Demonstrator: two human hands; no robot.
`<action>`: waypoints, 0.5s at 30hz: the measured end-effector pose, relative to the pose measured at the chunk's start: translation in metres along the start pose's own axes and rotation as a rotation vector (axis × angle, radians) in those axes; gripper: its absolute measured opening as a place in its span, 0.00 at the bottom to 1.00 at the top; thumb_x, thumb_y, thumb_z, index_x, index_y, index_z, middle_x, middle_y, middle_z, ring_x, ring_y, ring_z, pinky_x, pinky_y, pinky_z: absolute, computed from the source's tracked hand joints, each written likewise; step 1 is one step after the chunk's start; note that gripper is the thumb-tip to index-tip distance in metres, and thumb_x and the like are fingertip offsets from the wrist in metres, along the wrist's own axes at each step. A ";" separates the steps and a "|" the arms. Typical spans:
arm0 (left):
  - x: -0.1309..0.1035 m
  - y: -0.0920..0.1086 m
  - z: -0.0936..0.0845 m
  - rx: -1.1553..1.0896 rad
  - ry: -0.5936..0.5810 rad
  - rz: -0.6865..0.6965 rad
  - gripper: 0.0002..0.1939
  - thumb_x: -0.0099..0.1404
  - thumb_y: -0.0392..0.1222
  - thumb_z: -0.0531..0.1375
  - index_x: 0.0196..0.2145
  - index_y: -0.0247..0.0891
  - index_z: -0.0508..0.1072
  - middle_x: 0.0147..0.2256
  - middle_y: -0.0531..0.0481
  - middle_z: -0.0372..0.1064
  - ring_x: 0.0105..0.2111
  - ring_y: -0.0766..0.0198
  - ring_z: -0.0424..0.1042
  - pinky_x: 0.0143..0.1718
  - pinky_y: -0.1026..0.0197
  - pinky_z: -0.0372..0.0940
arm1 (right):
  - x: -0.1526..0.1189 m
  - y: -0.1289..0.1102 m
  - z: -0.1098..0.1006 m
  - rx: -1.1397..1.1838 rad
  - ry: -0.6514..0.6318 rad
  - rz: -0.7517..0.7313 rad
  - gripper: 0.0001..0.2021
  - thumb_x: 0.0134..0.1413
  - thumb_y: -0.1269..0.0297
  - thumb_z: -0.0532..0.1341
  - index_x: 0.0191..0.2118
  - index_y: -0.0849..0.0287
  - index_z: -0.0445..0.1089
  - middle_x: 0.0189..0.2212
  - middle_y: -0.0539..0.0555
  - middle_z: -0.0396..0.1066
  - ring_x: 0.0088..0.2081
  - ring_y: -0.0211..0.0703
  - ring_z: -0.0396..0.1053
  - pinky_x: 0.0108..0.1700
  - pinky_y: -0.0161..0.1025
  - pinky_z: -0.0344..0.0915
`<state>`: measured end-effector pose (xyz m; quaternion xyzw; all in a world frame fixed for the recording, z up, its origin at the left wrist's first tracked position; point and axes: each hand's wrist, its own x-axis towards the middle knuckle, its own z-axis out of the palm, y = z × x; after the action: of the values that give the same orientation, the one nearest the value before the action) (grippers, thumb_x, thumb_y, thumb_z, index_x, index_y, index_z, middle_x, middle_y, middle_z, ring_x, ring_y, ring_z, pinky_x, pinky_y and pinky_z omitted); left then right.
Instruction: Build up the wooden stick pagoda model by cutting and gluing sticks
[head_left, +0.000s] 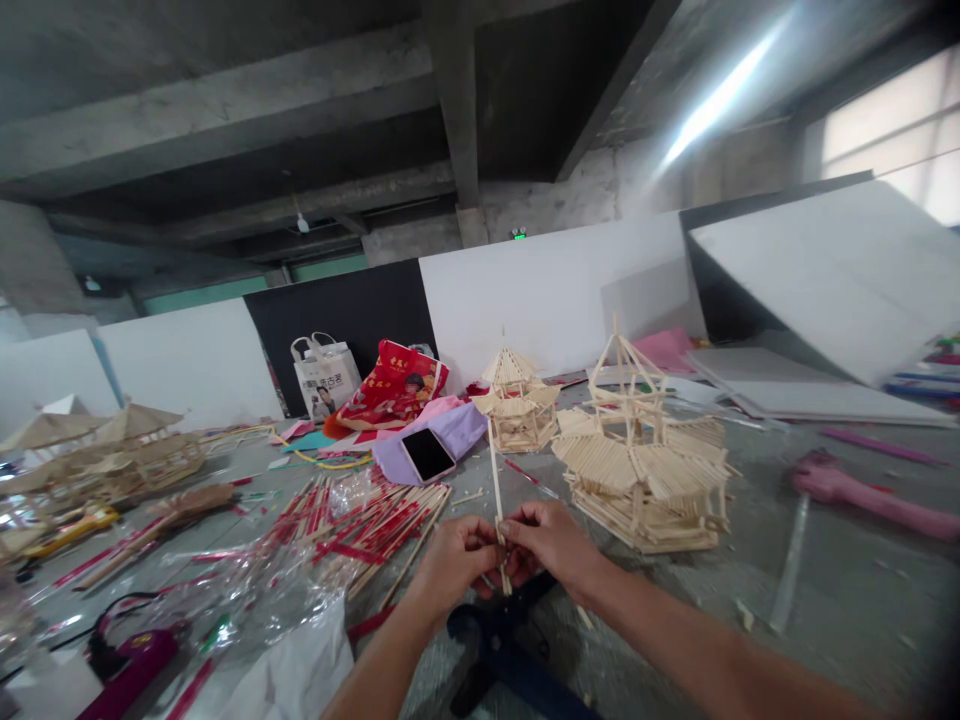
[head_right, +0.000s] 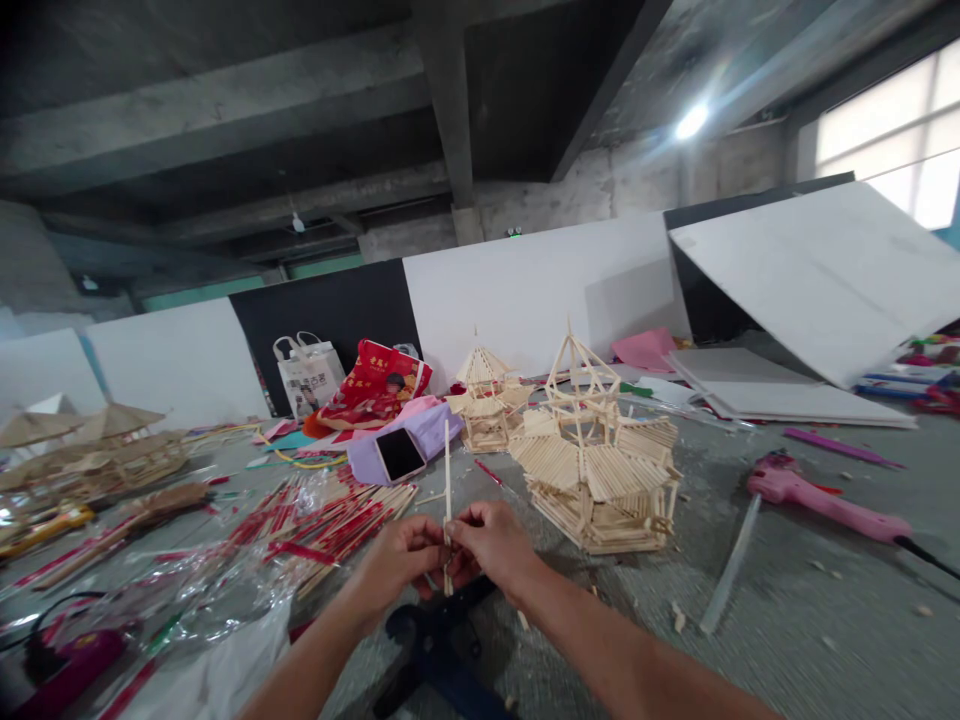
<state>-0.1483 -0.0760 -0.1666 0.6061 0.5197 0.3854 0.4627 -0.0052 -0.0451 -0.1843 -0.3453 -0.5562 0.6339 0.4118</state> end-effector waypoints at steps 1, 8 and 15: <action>0.000 0.000 0.000 0.002 0.001 0.001 0.06 0.51 0.37 0.57 0.28 0.33 0.65 0.21 0.50 0.70 0.20 0.65 0.69 0.18 0.66 0.62 | 0.000 0.000 0.000 -0.001 -0.003 -0.001 0.12 0.42 0.56 0.61 0.25 0.60 0.63 0.13 0.47 0.68 0.16 0.37 0.66 0.20 0.36 0.65; -0.002 0.004 0.001 0.015 0.009 0.013 0.06 0.50 0.38 0.58 0.26 0.33 0.65 0.19 0.52 0.68 0.18 0.67 0.67 0.18 0.66 0.61 | -0.001 0.000 0.001 -0.025 -0.005 0.012 0.10 0.44 0.59 0.59 0.27 0.60 0.63 0.14 0.47 0.67 0.15 0.37 0.66 0.19 0.35 0.65; -0.004 0.004 0.001 -0.029 -0.043 -0.006 0.06 0.50 0.38 0.59 0.26 0.34 0.65 0.18 0.53 0.67 0.17 0.67 0.66 0.19 0.65 0.61 | 0.003 -0.003 -0.004 -0.089 -0.009 -0.060 0.11 0.43 0.58 0.61 0.25 0.60 0.63 0.12 0.44 0.63 0.15 0.33 0.61 0.15 0.30 0.59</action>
<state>-0.1470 -0.0800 -0.1633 0.6059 0.5057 0.3783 0.4837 -0.0026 -0.0410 -0.1816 -0.3437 -0.5956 0.5974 0.4125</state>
